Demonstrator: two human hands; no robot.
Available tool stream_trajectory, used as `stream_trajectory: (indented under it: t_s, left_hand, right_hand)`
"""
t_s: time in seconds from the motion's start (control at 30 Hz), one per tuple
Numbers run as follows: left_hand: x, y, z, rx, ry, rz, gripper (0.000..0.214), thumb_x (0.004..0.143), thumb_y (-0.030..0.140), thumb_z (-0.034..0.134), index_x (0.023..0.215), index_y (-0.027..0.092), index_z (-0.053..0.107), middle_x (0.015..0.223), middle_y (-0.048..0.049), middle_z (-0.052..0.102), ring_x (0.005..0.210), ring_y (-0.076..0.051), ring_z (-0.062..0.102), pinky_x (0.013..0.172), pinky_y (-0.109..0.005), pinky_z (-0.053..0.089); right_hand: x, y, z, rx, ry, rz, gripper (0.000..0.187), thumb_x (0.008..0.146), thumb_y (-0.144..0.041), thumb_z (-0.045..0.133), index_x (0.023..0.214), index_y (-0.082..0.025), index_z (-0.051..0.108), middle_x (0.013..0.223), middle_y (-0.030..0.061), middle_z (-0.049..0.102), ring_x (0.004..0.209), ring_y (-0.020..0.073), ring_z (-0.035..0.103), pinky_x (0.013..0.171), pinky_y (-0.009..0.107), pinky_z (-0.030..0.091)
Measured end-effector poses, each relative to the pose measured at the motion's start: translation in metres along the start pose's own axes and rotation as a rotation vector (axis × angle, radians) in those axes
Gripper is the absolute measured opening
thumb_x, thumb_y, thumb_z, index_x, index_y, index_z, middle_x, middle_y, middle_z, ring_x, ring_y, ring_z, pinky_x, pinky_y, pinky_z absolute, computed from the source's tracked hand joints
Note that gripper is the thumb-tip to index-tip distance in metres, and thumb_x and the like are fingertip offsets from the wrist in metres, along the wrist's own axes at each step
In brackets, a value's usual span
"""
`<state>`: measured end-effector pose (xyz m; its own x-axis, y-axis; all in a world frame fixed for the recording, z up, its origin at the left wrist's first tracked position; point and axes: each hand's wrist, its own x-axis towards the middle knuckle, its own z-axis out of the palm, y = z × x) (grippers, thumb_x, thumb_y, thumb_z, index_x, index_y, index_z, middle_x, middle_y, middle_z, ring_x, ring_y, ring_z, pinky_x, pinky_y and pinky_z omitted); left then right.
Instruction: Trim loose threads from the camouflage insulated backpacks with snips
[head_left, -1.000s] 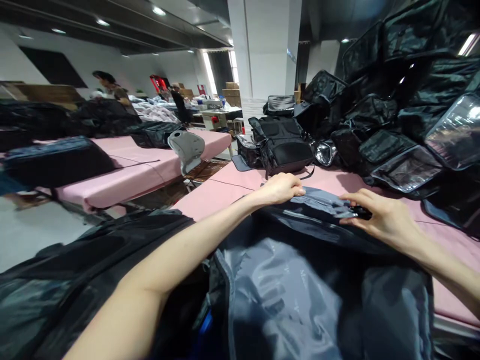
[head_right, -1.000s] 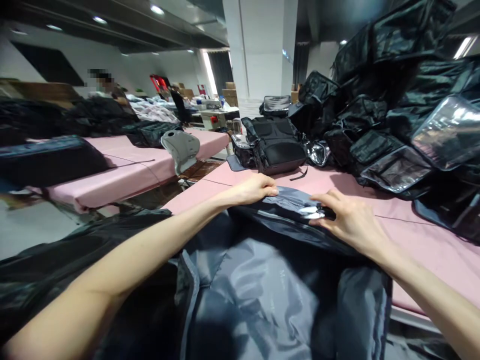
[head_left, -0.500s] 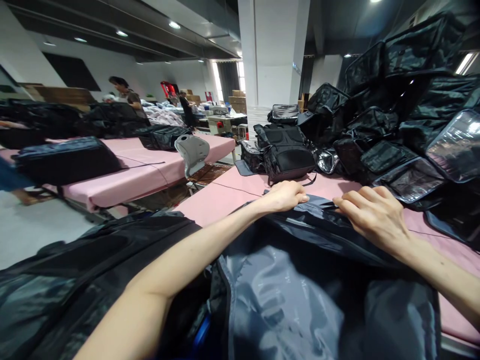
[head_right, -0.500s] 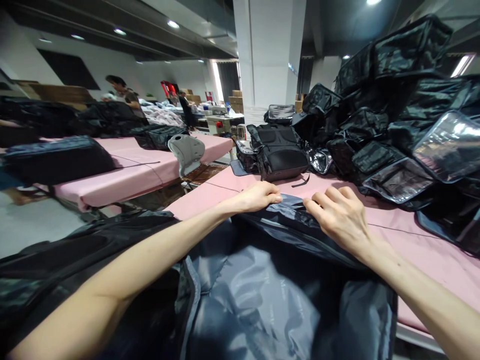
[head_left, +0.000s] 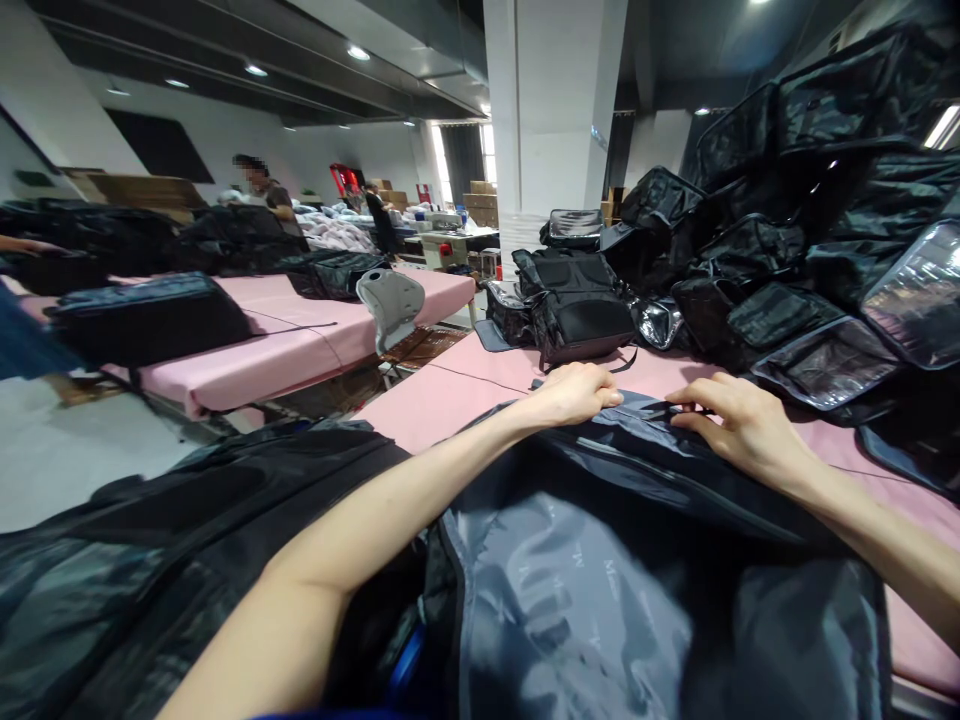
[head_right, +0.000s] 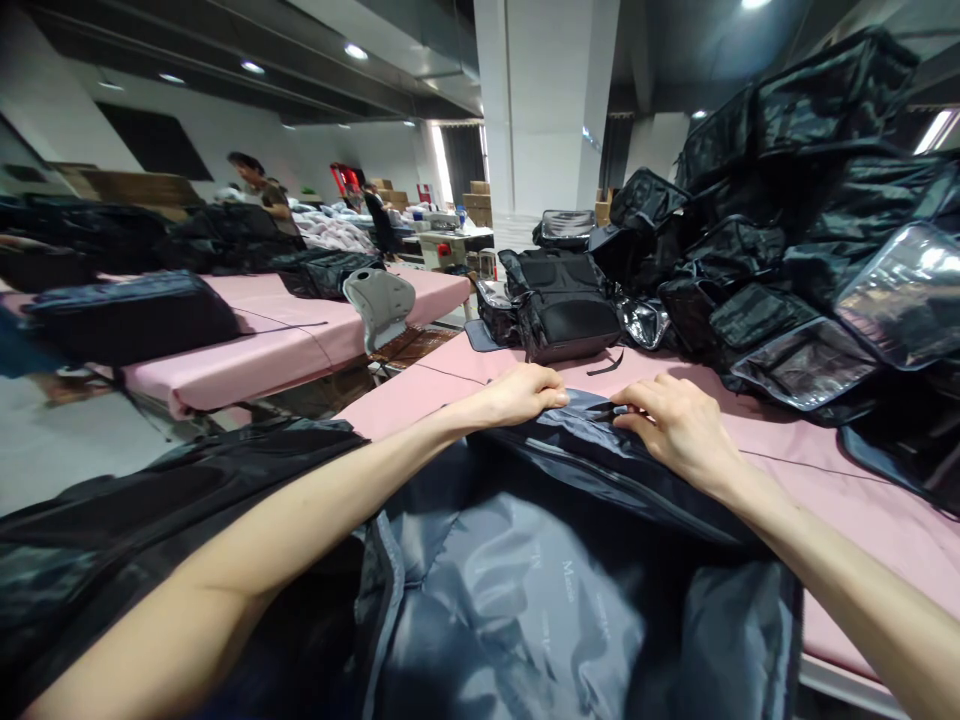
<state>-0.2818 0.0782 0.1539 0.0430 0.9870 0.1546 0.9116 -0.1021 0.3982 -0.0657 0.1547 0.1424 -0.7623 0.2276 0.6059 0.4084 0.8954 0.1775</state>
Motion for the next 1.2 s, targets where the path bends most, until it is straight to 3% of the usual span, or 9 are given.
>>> stream_trajectory:
  t_s: [0.17,0.37,0.6,0.83,1.2]
  left_hand:
    - [0.000,0.000,0.000,0.014,0.001,-0.001,0.026,0.083,0.035,0.047,0.074,0.017,0.063,0.067,0.0001,0.059,0.064,-0.014,0.052,0.060,-0.022,0.036]
    - [0.003,-0.004,0.001,-0.014,-0.001,0.053,0.023,0.083,0.031,0.048,0.076,0.016,0.063,0.070,-0.0005,0.061,0.067,-0.014,0.055,0.061,-0.021,0.038]
    - [0.006,-0.005,0.009,-0.145,-0.072,0.342,0.017,0.077,0.024,0.057,0.091,0.020,0.066,0.089,0.0021,0.066,0.080,-0.010,0.057,0.072,-0.016,0.041]
    - [0.015,-0.002,0.006,-0.135,-0.114,0.236,0.016,0.077,0.020,0.051,0.075,0.015,0.066,0.070,0.0029,0.060,0.068,-0.009,0.052,0.063,-0.016,0.037]
    - [0.011,0.003,0.003,-0.173,-0.104,0.236,0.016,0.076,0.018,0.049,0.073,0.013,0.064,0.069,0.0013,0.059,0.068,-0.010,0.050,0.064,-0.017,0.036]
  right_hand:
    - [0.003,-0.002,0.001,-0.052,0.037,0.005,0.015,0.085,-0.030,0.054,0.083,-0.022,0.066,0.071,0.0018,0.061,0.066,0.0148,0.053,0.060,0.025,0.038]
    - [-0.017,0.009,-0.014,-0.008,0.062,0.002,0.015,0.087,-0.030,0.052,0.088,-0.022,0.064,0.076,0.0020,0.063,0.068,0.0142,0.054,0.061,0.025,0.039]
    - [-0.028,0.008,-0.012,-0.072,0.031,-0.060,0.016,0.087,-0.028,0.050,0.091,-0.021,0.064,0.077,0.0034,0.063,0.068,0.0149,0.053,0.062,0.028,0.037]
    - [-0.014,0.003,-0.009,-0.178,0.063,-0.161,0.015,0.087,-0.027,0.051,0.092,-0.021,0.064,0.076,0.0017,0.063,0.068,0.0147,0.050,0.064,0.028,0.033]
    - [0.005,0.001,-0.008,-0.198,0.003,-0.236,0.022,0.090,-0.030,0.044,0.086,-0.023,0.065,0.072,0.0011,0.064,0.065,0.0137,0.048,0.060,0.028,0.030]
